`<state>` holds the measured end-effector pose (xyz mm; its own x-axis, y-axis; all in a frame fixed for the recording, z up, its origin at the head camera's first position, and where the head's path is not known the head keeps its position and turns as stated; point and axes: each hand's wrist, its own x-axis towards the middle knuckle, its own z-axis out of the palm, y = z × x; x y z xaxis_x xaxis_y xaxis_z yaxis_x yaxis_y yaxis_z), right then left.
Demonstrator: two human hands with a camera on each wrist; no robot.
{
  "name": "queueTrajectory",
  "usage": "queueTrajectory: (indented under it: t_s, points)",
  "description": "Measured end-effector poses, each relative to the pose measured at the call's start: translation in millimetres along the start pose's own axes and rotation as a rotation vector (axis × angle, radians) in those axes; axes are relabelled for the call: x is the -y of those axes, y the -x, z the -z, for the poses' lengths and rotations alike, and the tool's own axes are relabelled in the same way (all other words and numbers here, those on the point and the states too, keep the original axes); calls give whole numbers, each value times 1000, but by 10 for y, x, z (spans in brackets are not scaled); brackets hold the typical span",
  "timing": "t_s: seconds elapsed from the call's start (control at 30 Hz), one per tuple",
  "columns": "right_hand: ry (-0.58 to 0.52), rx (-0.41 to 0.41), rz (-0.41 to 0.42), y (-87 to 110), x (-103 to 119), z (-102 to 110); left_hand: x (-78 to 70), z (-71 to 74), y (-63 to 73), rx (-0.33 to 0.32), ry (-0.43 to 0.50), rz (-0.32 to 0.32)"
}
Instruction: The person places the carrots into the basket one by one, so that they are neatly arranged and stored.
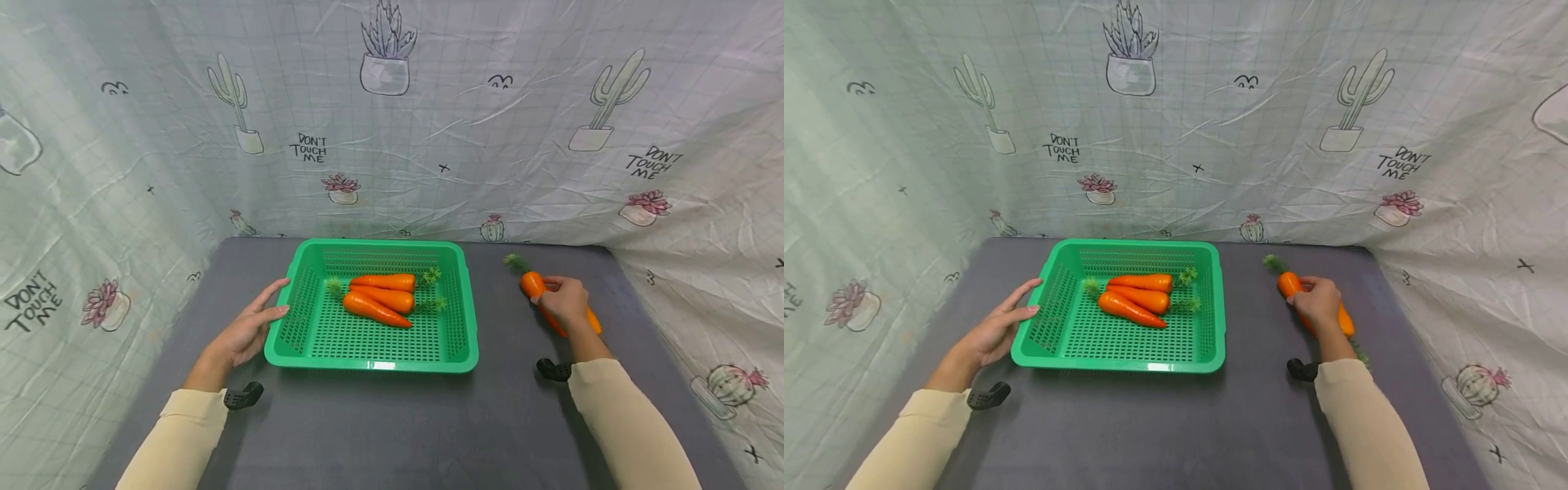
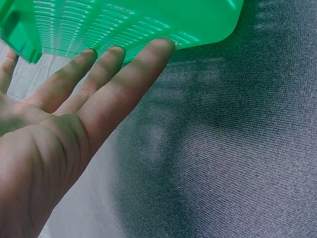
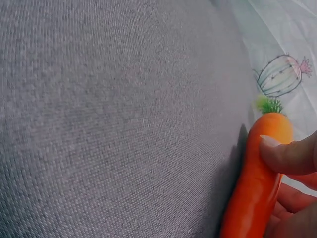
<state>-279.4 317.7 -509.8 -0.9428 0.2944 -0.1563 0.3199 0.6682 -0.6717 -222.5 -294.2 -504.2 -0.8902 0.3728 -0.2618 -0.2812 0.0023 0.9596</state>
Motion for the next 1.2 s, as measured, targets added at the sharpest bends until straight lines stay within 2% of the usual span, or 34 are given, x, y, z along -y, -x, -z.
queueTrajectory:
  t_s: [0.27, 0.57, 0.9, 1.2]
  points:
    - [-38, 38, 35, 94, 97, 9, 7, 1, 6, 6, 8, -6]
    - [-87, 121, 98, 225, 304, 36, 7, 0, 7, 20, 27, -8]
    - [-144, 157, 130, 358, 538, 87, 7, 2, 11, 17, 23, -9]
    - [-167, 183, 145, 430, 649, 137, 21, 14, 0, 17, 22, -15]
